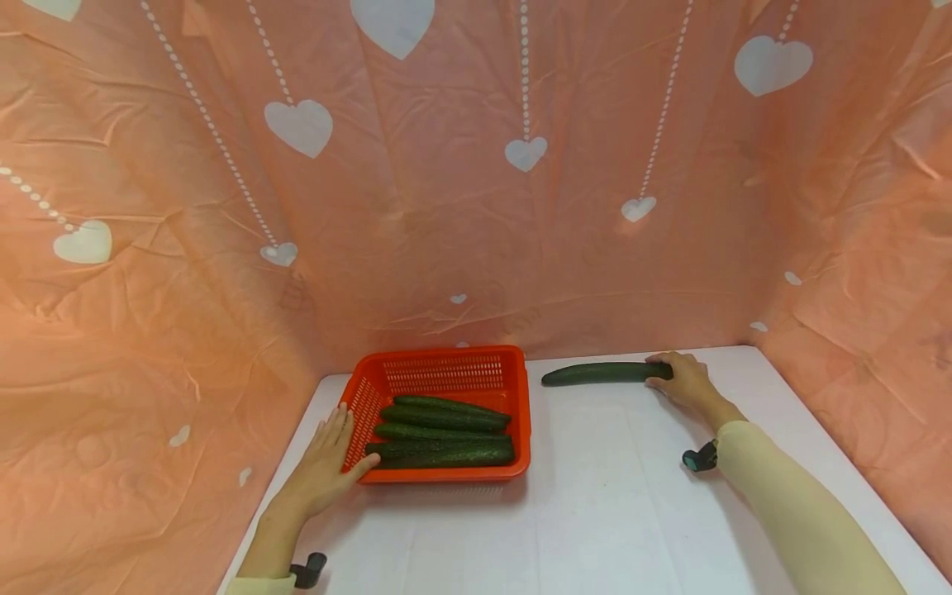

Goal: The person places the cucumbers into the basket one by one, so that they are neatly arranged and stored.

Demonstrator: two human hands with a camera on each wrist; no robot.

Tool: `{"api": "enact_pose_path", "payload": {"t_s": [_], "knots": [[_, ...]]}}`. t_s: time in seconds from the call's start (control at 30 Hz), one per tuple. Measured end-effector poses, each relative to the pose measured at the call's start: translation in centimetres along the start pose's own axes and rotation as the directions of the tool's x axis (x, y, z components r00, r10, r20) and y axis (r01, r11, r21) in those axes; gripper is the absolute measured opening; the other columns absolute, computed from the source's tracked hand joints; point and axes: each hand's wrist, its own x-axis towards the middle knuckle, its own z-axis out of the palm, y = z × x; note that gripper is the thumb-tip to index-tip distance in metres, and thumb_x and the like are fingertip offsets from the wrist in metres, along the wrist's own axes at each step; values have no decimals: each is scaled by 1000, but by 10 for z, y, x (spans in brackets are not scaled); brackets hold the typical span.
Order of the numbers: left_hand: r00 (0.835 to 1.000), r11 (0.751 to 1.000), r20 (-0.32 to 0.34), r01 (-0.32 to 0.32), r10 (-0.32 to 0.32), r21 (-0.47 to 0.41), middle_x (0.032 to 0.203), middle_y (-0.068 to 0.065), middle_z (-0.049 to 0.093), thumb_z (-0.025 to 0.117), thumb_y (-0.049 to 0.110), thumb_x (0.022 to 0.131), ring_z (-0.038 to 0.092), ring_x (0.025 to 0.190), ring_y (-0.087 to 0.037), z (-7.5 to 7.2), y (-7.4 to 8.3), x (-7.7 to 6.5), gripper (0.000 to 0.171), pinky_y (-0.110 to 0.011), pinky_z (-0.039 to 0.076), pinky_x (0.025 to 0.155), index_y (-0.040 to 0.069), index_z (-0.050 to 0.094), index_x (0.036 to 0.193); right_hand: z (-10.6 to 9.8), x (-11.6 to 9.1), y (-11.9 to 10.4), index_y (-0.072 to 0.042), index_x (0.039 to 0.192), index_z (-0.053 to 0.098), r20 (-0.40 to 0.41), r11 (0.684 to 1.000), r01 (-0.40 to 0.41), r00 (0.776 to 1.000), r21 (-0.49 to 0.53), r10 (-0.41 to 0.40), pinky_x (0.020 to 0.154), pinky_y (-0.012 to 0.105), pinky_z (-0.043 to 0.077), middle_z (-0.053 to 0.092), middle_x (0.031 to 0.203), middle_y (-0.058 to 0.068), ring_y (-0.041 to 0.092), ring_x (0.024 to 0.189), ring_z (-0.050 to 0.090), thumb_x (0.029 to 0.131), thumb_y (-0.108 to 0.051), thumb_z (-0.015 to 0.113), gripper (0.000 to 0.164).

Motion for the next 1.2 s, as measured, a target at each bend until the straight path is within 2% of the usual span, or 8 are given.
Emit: {"api": "enact_pose_path", "payload": {"t_s": [0.13, 0.33, 0.57, 0.7, 0.9, 1.2], "knots": [[1000, 1000, -4, -1, 1, -6, 178, -27, 4, 59, 60, 105, 3, 165, -46, 0, 0, 0, 103, -65, 7, 132, -10, 18, 166, 0, -1, 4, 2, 130, 69, -15, 1000, 22, 1000, 13, -21, 105, 71, 31, 64, 136, 34, 57, 128, 49, 97, -17, 79, 39], [1000, 1000, 1, 0, 0, -1, 178, -26, 4, 58, 61, 105, 3, 165, -45, 0, 0, 1, 103, -64, 8, 132, -9, 17, 167, -2, -9, 10, 2, 129, 69, 21, 995, 51, 998, 90, -53, 113, 71, 39, 66, 133, 30, 55, 130, 55, 98, -20, 81, 40], [1000, 1000, -2, -5, 5, -1, 178, -27, 4, 58, 61, 105, 3, 165, -45, 0, 0, 0, 102, -63, 7, 132, -10, 17, 167, -10, -18, 6, -2, 125, 72, 58, 995, 68, 996, 80, -73, 105, 66, 48, 71, 126, 23, 46, 119, 62, 98, -27, 82, 39], [1000, 1000, -9, -10, 10, 3, 177, -28, 6, 59, 60, 105, 4, 164, -46, -1, 0, -1, 102, -64, 8, 132, -10, 19, 166, -14, -23, 1, -5, 125, 71, 67, 996, 54, 996, 70, -58, 98, 56, 50, 71, 121, 17, 36, 110, 62, 97, -32, 82, 40], [1000, 1000, -8, -9, 10, 17, 177, -28, 6, 59, 60, 105, 5, 164, -46, -1, -1, -1, 102, -65, 10, 131, -11, 19, 166, -15, -31, -10, -7, 119, 69, 29, 990, 88, 995, 108, -91, 84, 41, 49, 69, 104, 9, 25, 94, 58, 96, -26, 84, 34], [1000, 1000, -1, -3, 3, 11, 178, -27, 4, 58, 62, 104, 3, 164, -46, 1, -4, 0, 103, -66, 9, 131, -10, 18, 167, -15, -40, -20, -5, 118, 69, -60, 983, 133, 990, 124, -126, 81, 32, 51, 71, 102, 9, 23, 92, 61, 93, -16, 85, 31]]}}
